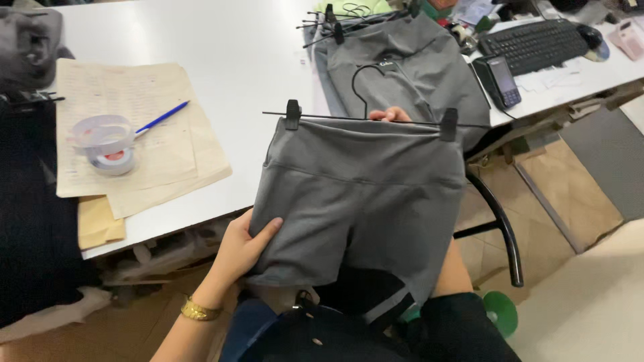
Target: The person handles several pairs of shorts, checks the labels on the tags, and writes information onto an inventory log sheet using a pen. They then hang the shorts onto a clothing rack.
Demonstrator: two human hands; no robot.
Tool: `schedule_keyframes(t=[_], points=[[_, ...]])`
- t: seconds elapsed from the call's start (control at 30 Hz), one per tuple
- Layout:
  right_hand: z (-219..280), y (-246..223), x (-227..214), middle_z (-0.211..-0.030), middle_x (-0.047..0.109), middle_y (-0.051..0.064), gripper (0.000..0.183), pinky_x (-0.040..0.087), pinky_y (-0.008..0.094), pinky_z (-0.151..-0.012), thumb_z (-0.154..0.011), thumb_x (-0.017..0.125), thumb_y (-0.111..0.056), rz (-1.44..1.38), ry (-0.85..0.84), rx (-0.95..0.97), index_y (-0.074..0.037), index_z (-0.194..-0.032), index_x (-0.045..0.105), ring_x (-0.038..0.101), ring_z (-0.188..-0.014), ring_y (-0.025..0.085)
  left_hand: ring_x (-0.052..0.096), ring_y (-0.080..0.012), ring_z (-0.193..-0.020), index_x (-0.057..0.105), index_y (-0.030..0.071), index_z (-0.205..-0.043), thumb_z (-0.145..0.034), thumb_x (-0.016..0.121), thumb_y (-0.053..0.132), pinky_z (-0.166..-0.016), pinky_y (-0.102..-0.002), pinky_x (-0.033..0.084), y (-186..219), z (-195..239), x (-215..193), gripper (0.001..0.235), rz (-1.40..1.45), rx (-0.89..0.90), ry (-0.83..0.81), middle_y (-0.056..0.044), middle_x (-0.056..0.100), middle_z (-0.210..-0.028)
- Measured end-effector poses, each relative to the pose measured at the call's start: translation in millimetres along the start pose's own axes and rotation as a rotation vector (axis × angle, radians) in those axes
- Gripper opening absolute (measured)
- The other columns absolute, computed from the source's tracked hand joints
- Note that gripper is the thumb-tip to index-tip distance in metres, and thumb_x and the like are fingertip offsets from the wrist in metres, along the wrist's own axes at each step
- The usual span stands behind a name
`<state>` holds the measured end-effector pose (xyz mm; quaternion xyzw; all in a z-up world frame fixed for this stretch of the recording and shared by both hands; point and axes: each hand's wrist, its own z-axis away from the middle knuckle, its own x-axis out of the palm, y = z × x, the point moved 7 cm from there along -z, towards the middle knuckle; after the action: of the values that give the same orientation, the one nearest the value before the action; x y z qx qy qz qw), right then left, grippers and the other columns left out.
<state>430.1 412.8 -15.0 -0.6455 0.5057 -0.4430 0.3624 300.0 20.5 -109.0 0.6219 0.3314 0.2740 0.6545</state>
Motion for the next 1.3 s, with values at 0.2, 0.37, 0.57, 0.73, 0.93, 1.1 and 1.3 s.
schedule_keyframes(t=[0.2, 0.37, 0.57, 0.73, 0.93, 1.1, 1.3], points=[[-69, 61, -19, -0.104, 0.06, 0.004, 0.008, 0.049, 0.03, -0.078, -0.096, 0.061, -0.008, 0.081, 0.042, 0.192, -0.009, -0.104, 0.059, 0.058, -0.085, 0.015, 0.078, -0.0275, -0.093, 0.076, 0.005, -0.115, -0.087, 0.08, 0.022, -0.071, -0.041, 0.062, -48, 0, -59, 0.034, -0.128, -0.135, 0.022, -0.02, 0.082, -0.095], [-125, 86, -19, -0.104, 0.064, 0.006, 0.009, 0.051, 0.031, -0.079, -0.095, 0.061, -0.007, 0.158, 0.096, 0.339, -0.006, -0.105, 0.062, 0.061, -0.086, 0.016, 0.078, -0.0352, -0.091, 0.071, 0.007, -0.112, -0.088, 0.077, 0.032, -0.078, -0.044, 0.062, -89, -16, -85, 0.035, -0.342, -0.202, -0.163, -0.017, 0.08, -0.092], [-168, 123, -43, -0.105, 0.068, 0.007, 0.012, 0.053, 0.032, -0.08, -0.095, 0.062, -0.005, 0.277, 0.214, 0.506, -0.002, -0.106, 0.066, 0.064, -0.086, 0.017, 0.078, -0.0071, -0.08, 0.073, 0.023, -0.109, -0.088, 0.072, 0.038, -0.077, -0.024, 0.055, -17, -33, -108, 0.026, -0.557, -0.23, -0.336, 0.008, 0.083, -0.089], [-171, 155, -85, -0.105, 0.072, 0.008, 0.014, 0.055, 0.032, -0.081, -0.095, 0.063, -0.004, 0.372, 0.341, 0.667, 0.001, -0.107, 0.069, 0.066, -0.087, 0.017, 0.079, -0.0086, -0.085, 0.074, 0.026, -0.115, -0.089, 0.068, 0.042, -0.081, -0.027, 0.057, 9, -57, -141, 0.031, -0.617, -0.201, -0.433, 0.01, 0.084, -0.092], [-136, 194, -146, -0.108, 0.074, 0.012, 0.025, 0.056, 0.035, -0.083, -0.098, 0.065, -0.012, 0.469, 0.633, 0.82, -0.002, -0.121, 0.069, 0.07, -0.091, 0.02, 0.074, -0.0234, -0.091, 0.067, 0.018, -0.123, -0.095, 0.06, 0.037, -0.079, -0.038, 0.057, 67, -129, -95, 0.034, -0.669, 0.159, -0.416, -0.002, 0.078, -0.102], [-163, 197, -136, -0.11, 0.075, 0.01, 0.035, 0.058, 0.034, -0.084, -0.102, 0.071, -0.033, 0.452, 0.747, 0.677, -0.008, -0.128, 0.069, 0.073, -0.093, 0.017, 0.069, -0.0348, -0.109, 0.062, 0.008, -0.131, -0.097, 0.061, 0.026, -0.086, -0.042, 0.058, 47, -232, -40, 0.039, -0.837, 0.505, -0.236, -0.013, 0.068, -0.117], [-216, 151, -49, -0.119, 0.07, 0.006, 0.056, 0.059, 0.03, -0.084, -0.083, 0.088, -0.029, 1.311, 0.343, 0.223, -0.015, -0.134, 0.067, 0.072, -0.103, 0.023, 0.061, -0.0321, -0.096, 0.075, 0.006, -0.086, -0.076, 0.079, 0.016, -0.078, -0.039, 0.049, 15, -238, -29, 0.014, -1.188, 0.762, 0.07, -0.009, 0.058, -0.094]])
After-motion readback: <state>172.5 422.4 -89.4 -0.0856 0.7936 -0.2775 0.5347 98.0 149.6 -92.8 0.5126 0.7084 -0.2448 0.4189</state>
